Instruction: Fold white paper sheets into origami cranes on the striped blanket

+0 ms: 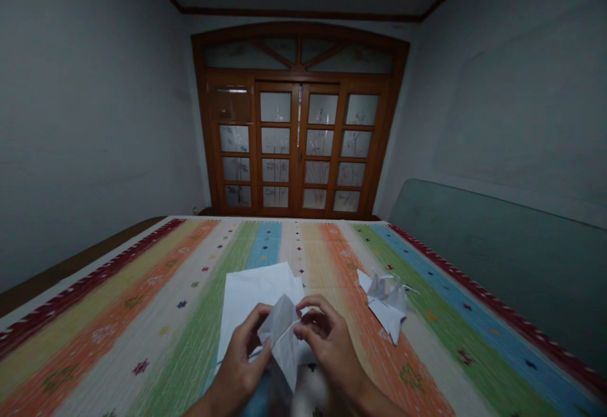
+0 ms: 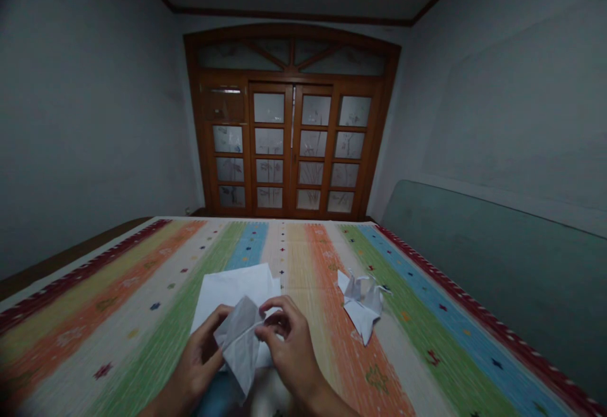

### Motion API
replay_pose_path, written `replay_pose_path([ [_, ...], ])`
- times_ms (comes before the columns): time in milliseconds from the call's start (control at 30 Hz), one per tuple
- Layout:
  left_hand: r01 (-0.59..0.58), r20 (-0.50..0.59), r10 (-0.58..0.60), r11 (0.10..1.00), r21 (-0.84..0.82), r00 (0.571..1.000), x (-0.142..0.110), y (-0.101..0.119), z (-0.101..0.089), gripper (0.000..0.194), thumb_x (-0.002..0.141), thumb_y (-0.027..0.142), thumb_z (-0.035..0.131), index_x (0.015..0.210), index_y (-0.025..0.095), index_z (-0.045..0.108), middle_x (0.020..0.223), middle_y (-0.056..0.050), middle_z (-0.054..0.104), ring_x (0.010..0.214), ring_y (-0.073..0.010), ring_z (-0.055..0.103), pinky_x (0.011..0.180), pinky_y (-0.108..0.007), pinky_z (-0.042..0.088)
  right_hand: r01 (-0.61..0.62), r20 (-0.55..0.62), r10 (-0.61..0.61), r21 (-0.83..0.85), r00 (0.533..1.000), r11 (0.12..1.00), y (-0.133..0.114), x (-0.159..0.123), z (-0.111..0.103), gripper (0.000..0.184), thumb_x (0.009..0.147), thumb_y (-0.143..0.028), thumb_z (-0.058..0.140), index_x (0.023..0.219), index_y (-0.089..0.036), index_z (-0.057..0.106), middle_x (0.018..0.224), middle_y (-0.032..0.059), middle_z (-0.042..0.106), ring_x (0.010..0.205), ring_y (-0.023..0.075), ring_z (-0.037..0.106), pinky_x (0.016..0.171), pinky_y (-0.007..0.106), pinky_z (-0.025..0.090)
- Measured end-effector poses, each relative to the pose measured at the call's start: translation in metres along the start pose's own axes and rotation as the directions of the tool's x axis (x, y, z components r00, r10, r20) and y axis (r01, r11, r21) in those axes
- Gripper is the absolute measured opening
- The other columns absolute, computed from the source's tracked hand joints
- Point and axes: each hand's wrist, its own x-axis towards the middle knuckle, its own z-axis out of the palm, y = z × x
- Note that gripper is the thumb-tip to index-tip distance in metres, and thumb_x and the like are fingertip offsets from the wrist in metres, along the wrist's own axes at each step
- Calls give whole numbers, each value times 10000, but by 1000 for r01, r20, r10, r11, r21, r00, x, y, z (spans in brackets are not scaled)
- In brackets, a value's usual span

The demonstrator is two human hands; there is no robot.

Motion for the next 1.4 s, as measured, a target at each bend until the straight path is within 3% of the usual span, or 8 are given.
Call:
replay_pose_path([
  [200,41,-50,-34,988,149,998,-1,11,8,138,920,324,672,1017,232,643,1074,-64,693,1042,-271,642,877,-325,513,46,153,-43,-15,987,999,2,-3,0,136,840,-319,744,931,-222,717,1015,49,631,897,218,676,809,342,542],
  [300,10,-59,1,984,179,998,2,12,10,104,928,305,649,994,225,650,1045,-63,694,1015,-265,645,858,-322,511,58,215,-54,-15,975,998,5,-3,-4,286,884,-487,716,984,-219,706,1057,67,613,951,233,664,832,356,526],
  [467,-22,-80,40,978,206,996,3,4,7,64,909,274,655,894,212,647,896,-31,677,862,-231,654,793,-300,503,80,307,-70,-20,949,997,3,-4,-4,577,753,-610,815,1143,-233,616,1127,78,584,949,235,626,741,322,492],
  [700,-7,-67,16,991,135,998,1,1,6,106,911,306,688,890,210,647,888,-17,654,873,-221,657,807,-296,503,78,337,-88,41,937,996,-2,-4,-6,427,879,-596,692,1064,-221,605,1002,65,617,938,236,601,791,345,462],
  [833,65,-111,-55,994,84,992,3,3,6,183,868,343,733,809,205,629,799,2,632,776,-199,627,676,-256,480,54,313,-66,45,948,997,-4,-2,-9,410,872,-571,706,1076,-227,615,1039,63,603,979,244,592,830,356,457],
  [1167,94,-59,-93,996,-1,994,4,1,1,277,829,405,761,771,194,590,729,29,558,641,-141,484,602,-237,404,48,312,-33,-40,950,998,4,0,-14,598,797,-586,742,1270,-271,556,1255,93,584,924,232,583,769,358,466],
  [1300,61,-56,-62,998,-20,997,2,1,2,296,843,416,762,793,202,564,751,30,541,685,-152,496,641,-245,412,114,290,-85,-86,953,990,4,0,-15,555,818,-601,708,1221,-246,566,1205,103,593,1139,303,561,910,411,451],
  [1400,33,-69,-36,999,-43,997,3,3,2,293,858,415,755,807,206,555,781,23,532,747,-172,516,682,-255,428,96,301,-84,-27,950,995,3,-2,-13,470,836,-564,709,1142,-246,548,1083,67,602,1046,271,596,878,381,459],
])
